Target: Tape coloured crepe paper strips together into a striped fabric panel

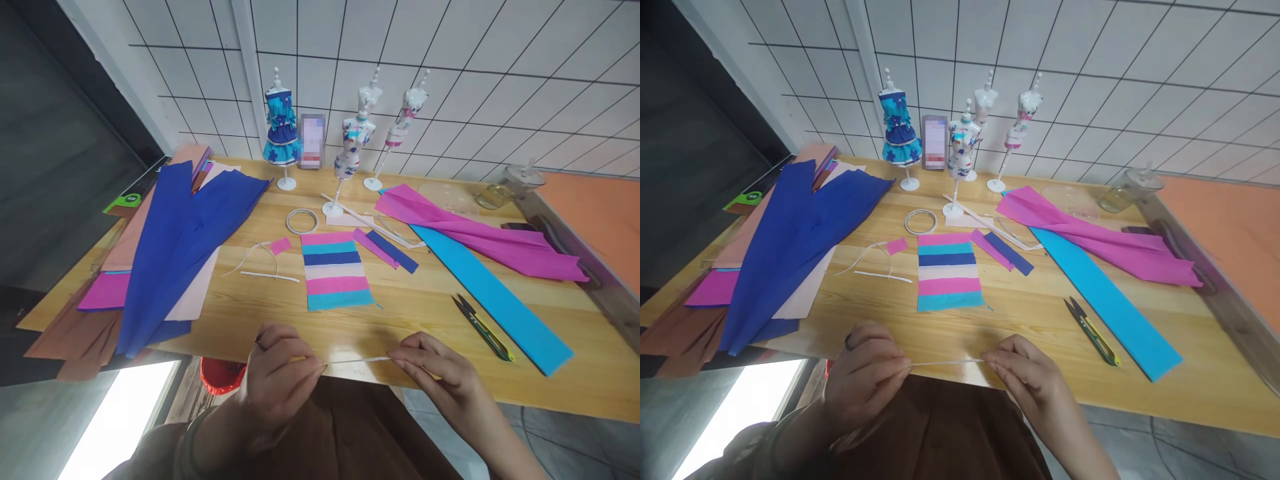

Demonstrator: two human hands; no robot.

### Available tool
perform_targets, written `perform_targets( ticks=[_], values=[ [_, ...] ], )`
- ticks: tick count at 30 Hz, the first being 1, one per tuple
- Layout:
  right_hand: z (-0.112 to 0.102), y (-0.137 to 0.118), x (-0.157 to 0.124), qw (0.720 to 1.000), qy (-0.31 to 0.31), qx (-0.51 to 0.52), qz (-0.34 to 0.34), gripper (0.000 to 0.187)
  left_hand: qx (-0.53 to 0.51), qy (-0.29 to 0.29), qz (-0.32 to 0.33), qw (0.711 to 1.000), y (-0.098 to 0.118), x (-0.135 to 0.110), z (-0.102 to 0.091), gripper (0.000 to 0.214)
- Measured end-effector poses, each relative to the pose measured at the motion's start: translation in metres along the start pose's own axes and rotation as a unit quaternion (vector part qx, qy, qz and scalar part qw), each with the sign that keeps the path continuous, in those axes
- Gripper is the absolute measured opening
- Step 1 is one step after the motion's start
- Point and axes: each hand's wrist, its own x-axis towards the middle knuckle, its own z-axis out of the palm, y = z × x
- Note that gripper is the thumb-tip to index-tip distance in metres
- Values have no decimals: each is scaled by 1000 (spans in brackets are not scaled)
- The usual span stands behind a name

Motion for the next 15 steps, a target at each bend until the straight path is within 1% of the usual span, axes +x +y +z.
perform_targets(
  ticks=[3, 5, 7, 9, 10, 12, 15],
  values=[
    [2, 1, -2, 1000, -8, 20, 8, 33, -24, 10, -47, 999, -3, -2, 6, 15],
    [4, 2, -2, 999, 0, 15, 44, 33, -47, 12, -76, 996, -5, -5, 11, 14],
    [5, 3, -2, 995, 7, 2, 95, 25, -63, 9, -97, 993, -8, -10, 15, 14],
    [6, 6, 0, 991, 0, -11, 134, 16, -66, 2, -108, 992, -10, -14, 19, 14],
    [6, 7, 0, 990, -7, -15, 141, 17, -66, -1, -115, 991, -11, -16, 20, 13],
    [6, 10, 2, 991, -12, -16, 135, 18, -66, -5, -129, 989, -13, -19, 23, 12],
    [8, 13, 4, 993, 2, -2, 116, 17, -67, -3, -151, 986, -16, -21, 26, 10]
  ],
)
